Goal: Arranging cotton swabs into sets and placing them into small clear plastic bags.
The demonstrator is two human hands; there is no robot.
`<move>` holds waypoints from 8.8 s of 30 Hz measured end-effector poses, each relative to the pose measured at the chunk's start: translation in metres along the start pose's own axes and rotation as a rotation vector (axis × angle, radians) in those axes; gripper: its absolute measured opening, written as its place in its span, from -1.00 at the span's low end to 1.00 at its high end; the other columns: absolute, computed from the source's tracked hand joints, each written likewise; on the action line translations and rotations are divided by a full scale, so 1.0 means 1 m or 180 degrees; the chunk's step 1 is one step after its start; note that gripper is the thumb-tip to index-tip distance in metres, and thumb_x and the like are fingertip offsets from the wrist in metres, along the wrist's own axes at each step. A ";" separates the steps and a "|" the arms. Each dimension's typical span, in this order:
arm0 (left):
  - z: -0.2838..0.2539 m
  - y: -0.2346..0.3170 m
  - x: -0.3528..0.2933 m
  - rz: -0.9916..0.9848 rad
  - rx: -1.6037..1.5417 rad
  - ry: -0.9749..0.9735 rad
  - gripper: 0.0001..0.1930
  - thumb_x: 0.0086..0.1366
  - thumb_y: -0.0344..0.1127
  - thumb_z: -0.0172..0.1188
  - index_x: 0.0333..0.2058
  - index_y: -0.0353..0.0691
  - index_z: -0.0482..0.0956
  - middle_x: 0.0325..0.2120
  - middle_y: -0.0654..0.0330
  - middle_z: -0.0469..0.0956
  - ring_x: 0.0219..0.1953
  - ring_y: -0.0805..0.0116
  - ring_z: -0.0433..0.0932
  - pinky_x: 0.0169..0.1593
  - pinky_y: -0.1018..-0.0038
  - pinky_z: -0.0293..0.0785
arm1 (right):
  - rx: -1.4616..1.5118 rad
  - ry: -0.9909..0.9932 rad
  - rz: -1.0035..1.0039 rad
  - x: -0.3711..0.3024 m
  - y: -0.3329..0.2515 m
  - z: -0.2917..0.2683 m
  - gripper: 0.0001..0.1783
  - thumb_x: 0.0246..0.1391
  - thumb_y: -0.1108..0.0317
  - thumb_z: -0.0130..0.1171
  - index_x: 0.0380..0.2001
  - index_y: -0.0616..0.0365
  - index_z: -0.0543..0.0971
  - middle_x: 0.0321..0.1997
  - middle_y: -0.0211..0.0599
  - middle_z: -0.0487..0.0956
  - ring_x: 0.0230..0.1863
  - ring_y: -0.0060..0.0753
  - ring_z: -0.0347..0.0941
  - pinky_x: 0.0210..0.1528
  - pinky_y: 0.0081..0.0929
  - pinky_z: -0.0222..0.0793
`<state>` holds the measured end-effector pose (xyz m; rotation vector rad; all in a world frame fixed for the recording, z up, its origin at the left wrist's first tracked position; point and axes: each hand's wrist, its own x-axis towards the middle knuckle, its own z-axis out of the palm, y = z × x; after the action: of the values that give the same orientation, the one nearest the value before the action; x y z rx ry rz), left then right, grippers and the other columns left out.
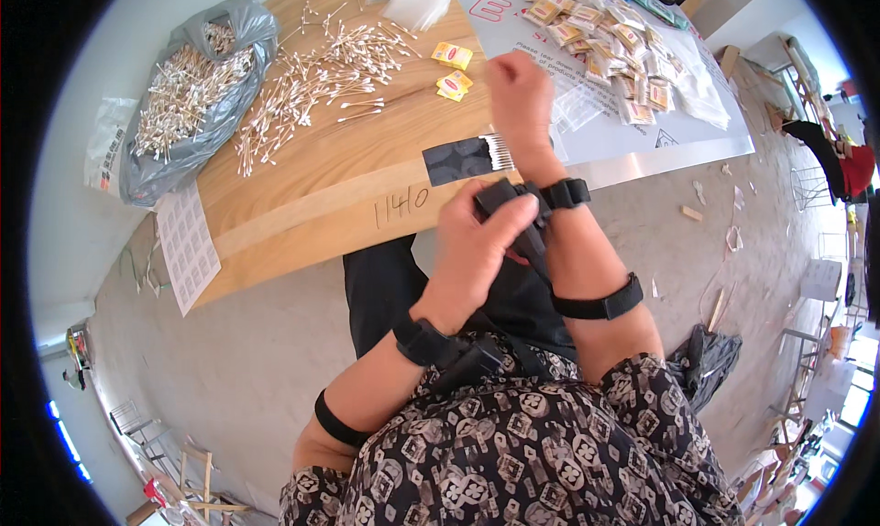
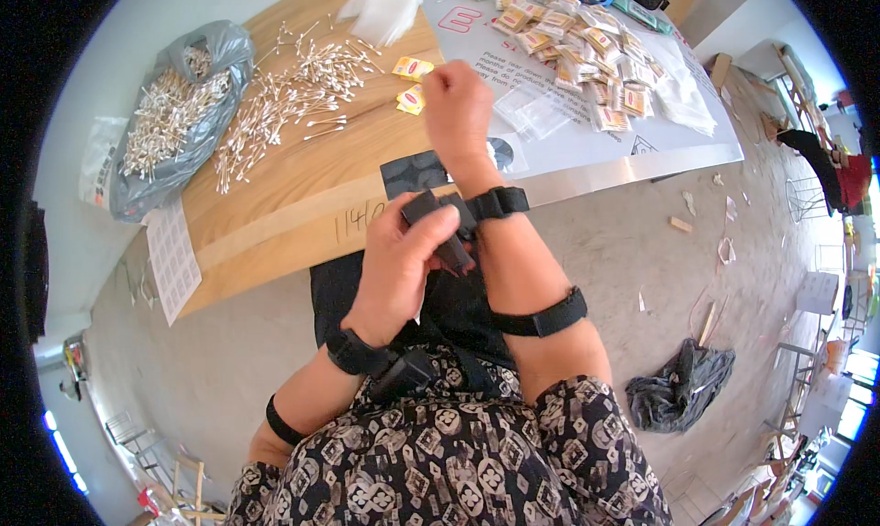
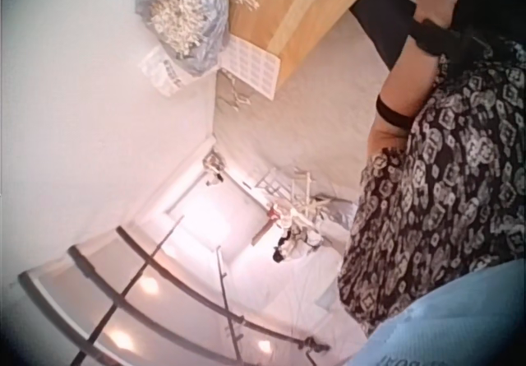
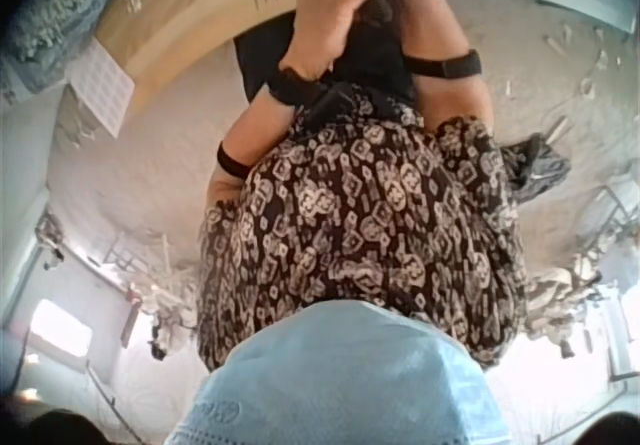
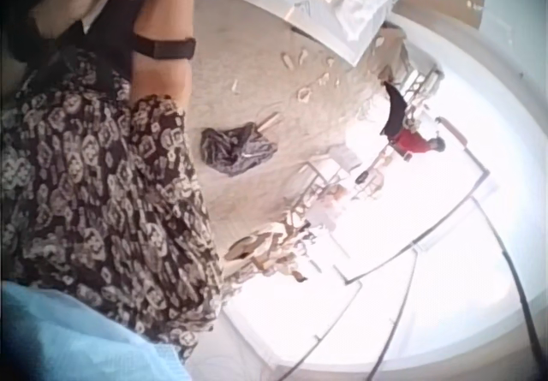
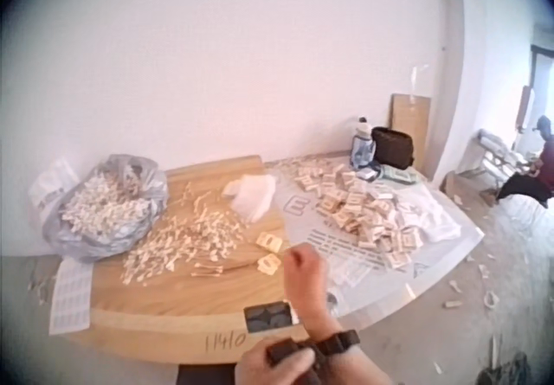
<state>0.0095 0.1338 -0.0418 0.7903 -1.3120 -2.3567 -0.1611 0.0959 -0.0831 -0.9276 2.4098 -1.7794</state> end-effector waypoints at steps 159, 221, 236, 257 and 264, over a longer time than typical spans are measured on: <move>-0.062 0.004 0.122 0.1140 0.1650 0.0735 -0.86 0.20 -0.37 0.25 -0.49 -0.29 0.57 -0.67 0.39 0.44 -0.65 0.69 0.32 -0.58 0.72 0.20 | 0.1540 -0.1211 0.1008 -0.010 0.057 -0.017 -0.89 -0.02 0.46 0.28 -0.41 0.29 0.62 -0.57 -0.48 0.54 -0.53 -0.71 0.35 -0.43 -0.67 0.30; -0.029 -0.054 0.145 0.1196 0.4249 0.0646 -0.82 0.08 -0.39 0.24 -0.29 -0.18 0.61 -0.59 0.12 0.55 -0.53 0.20 0.55 -0.41 0.34 0.44 | 0.1461 -0.0689 0.2443 -0.030 0.108 -0.055 -0.88 -0.04 0.47 0.28 -0.51 0.32 0.58 -0.56 -0.40 0.53 -0.57 -0.63 0.36 -0.56 -0.57 0.27; -0.032 -0.051 0.150 0.1512 0.4172 -0.0162 -0.75 0.07 -0.42 0.26 -0.22 -0.21 0.64 -0.50 0.13 0.53 -0.47 0.25 0.53 -0.35 0.40 0.44 | 0.1594 -0.0676 0.2408 -0.031 0.111 -0.052 -0.86 -0.01 0.45 0.27 -0.52 0.32 0.57 -0.57 -0.42 0.51 -0.56 -0.65 0.34 -0.54 -0.58 0.25; -0.171 0.008 0.098 0.1477 0.5014 0.1199 -0.69 0.07 -0.41 0.27 -0.18 -0.36 0.56 -0.23 0.10 0.55 -0.10 0.25 0.50 -0.07 0.42 0.46 | -0.0217 -0.1518 0.0012 -0.051 0.024 0.045 -0.83 -0.11 0.41 0.17 -0.42 0.28 0.57 -0.35 -0.01 0.58 -0.25 0.06 0.50 -0.17 -0.19 0.43; -0.248 -0.020 0.077 0.2113 0.3311 0.2241 -0.67 0.03 -0.46 0.22 -0.16 -0.29 0.53 -0.10 0.06 0.48 -0.03 0.13 0.45 0.03 0.33 0.41 | -0.0444 -0.1105 -0.1075 -0.043 0.026 0.120 -0.66 -0.14 0.44 0.17 -0.19 0.24 0.52 -0.12 -0.11 0.51 -0.03 0.05 0.36 0.00 -0.13 0.33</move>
<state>0.0999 -0.0628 -0.1873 1.0556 -1.9671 -0.6786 -0.0961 0.0159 -0.1625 -1.5903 2.2759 -1.3845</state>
